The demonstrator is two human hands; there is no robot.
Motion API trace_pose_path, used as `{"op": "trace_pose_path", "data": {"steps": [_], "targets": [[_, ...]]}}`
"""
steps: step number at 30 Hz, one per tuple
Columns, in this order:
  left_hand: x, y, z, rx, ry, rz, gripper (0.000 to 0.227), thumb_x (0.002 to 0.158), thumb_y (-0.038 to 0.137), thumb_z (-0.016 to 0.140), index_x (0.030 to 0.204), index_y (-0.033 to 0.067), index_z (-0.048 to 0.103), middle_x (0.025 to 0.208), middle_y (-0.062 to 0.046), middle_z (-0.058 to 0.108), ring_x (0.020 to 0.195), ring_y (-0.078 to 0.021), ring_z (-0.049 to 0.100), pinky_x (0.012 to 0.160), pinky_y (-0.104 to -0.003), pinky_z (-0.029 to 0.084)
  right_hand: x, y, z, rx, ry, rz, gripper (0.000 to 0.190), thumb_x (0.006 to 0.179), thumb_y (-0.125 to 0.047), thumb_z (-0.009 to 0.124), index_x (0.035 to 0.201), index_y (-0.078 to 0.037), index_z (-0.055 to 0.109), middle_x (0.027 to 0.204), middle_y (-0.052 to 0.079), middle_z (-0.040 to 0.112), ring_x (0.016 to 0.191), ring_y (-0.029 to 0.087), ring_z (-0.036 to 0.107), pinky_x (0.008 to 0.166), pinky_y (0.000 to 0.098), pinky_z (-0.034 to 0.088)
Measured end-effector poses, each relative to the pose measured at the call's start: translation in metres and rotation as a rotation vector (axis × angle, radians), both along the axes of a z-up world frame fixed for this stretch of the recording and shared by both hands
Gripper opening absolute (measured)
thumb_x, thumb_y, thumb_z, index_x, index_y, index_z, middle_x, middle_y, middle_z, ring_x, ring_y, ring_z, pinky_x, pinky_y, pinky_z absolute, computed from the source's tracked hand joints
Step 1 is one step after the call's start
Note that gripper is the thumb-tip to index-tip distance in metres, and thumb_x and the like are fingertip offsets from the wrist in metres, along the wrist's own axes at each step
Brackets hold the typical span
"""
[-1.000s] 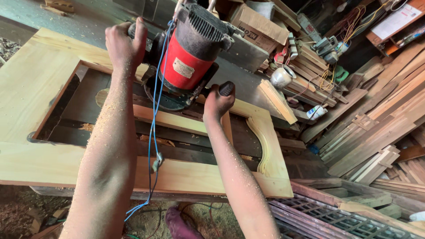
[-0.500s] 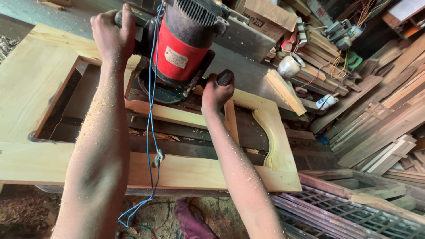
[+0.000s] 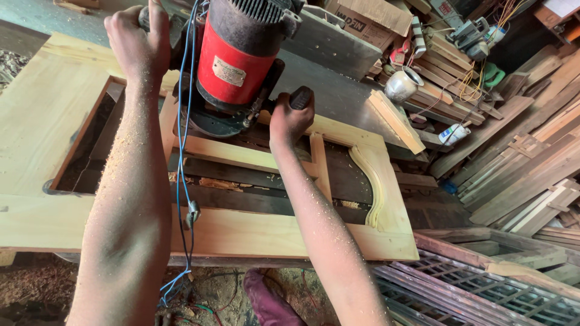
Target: The person uses a handheld electric router to carve a decorative curved edge on a wooden frame. They guide the tool along the wood's perimeter, creating a smooth profile while wood shavings accumulate on the workbench.
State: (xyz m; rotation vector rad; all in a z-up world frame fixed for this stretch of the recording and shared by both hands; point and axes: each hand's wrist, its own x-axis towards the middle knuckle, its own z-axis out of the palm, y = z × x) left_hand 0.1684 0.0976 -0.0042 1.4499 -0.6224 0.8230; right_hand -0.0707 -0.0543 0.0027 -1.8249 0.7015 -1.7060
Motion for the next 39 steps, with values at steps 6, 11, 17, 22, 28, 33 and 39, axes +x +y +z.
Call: {"op": "trace_pose_path", "data": {"steps": [6, 11, 17, 22, 28, 33, 39], "targets": [[0.001, 0.006, 0.006, 0.053, 0.074, 0.105, 0.051, 0.107, 0.037, 0.058, 0.067, 0.0054, 0.064, 0.059, -0.009, 0.055, 0.064, -0.0261, 0.052, 0.069, -0.048, 0.044, 0.006, 0.005, 0.002, -0.016, 0.014, 0.023, 0.011, 0.085, -0.004, 0.065, 0.086, -0.005, 0.055, 0.077, 0.005, 0.064, 0.067, 0.019, 0.065, 0.066, 0.0372, 0.055], [0.000, 0.008, 0.009, 0.078, 0.048, 0.344, 0.044, 0.103, 0.037, 0.061, 0.070, 0.0082, 0.067, 0.066, -0.010, 0.062, 0.073, -0.0289, 0.056, 0.069, -0.052, 0.046, 0.012, 0.011, 0.004, 0.032, 0.022, 0.034, 0.013, 0.084, -0.004, 0.066, 0.086, -0.005, 0.053, 0.073, 0.005, 0.062, 0.065, 0.020, 0.064, 0.064, 0.0382, 0.053], [-0.002, 0.014, 0.014, 0.050, 0.144, 0.405, 0.043, 0.100, 0.041, 0.063, 0.073, 0.0077, 0.069, 0.068, -0.013, 0.066, 0.079, -0.0329, 0.060, 0.072, -0.054, 0.049, 0.018, 0.019, 0.006, 0.031, 0.039, 0.045, 0.011, 0.084, -0.004, 0.065, 0.086, -0.006, 0.054, 0.074, 0.004, 0.063, 0.066, 0.018, 0.064, 0.064, 0.0362, 0.054], [-0.003, 0.021, 0.018, 0.012, 0.317, 0.316, 0.048, 0.100, 0.047, 0.059, 0.076, 0.0068, 0.069, 0.072, -0.011, 0.070, 0.073, -0.0301, 0.067, 0.080, -0.049, 0.054, 0.023, 0.024, 0.008, 0.079, -0.012, 0.118, 0.012, 0.084, -0.004, 0.064, 0.084, -0.006, 0.052, 0.069, 0.005, 0.061, 0.062, 0.018, 0.063, 0.062, 0.0362, 0.053], [-0.001, 0.024, 0.017, -0.038, 0.099, 0.564, 0.045, 0.097, 0.046, 0.067, 0.073, 0.0081, 0.069, 0.063, -0.014, 0.067, 0.067, -0.0348, 0.067, 0.063, -0.055, 0.052, 0.031, 0.027, 0.008, 0.073, -0.016, 0.144, 0.012, 0.084, -0.003, 0.063, 0.084, -0.007, 0.051, 0.070, 0.004, 0.061, 0.062, 0.016, 0.061, 0.061, 0.0355, 0.052], [0.007, 0.023, 0.017, -0.004, 0.402, 0.492, 0.055, 0.098, 0.053, 0.063, 0.069, 0.0077, 0.060, 0.067, -0.013, 0.066, 0.072, -0.0314, 0.068, 0.067, -0.052, 0.051, 0.038, 0.030, 0.008, 0.077, 0.011, 0.151, 0.013, 0.084, -0.004, 0.064, 0.085, -0.007, 0.051, 0.070, 0.003, 0.058, 0.062, 0.016, 0.059, 0.062, 0.0351, 0.051], [0.020, 0.028, 0.009, -0.024, 0.196, 0.604, 0.046, 0.095, 0.049, 0.063, 0.077, 0.0075, 0.068, 0.069, -0.015, 0.064, 0.077, -0.0345, 0.065, 0.070, -0.055, 0.050, 0.046, 0.033, 0.004, 0.016, -0.001, 0.155, 0.012, 0.084, -0.003, 0.063, 0.083, -0.008, 0.051, 0.070, 0.002, 0.059, 0.063, 0.014, 0.059, 0.063, 0.0351, 0.051]]}}
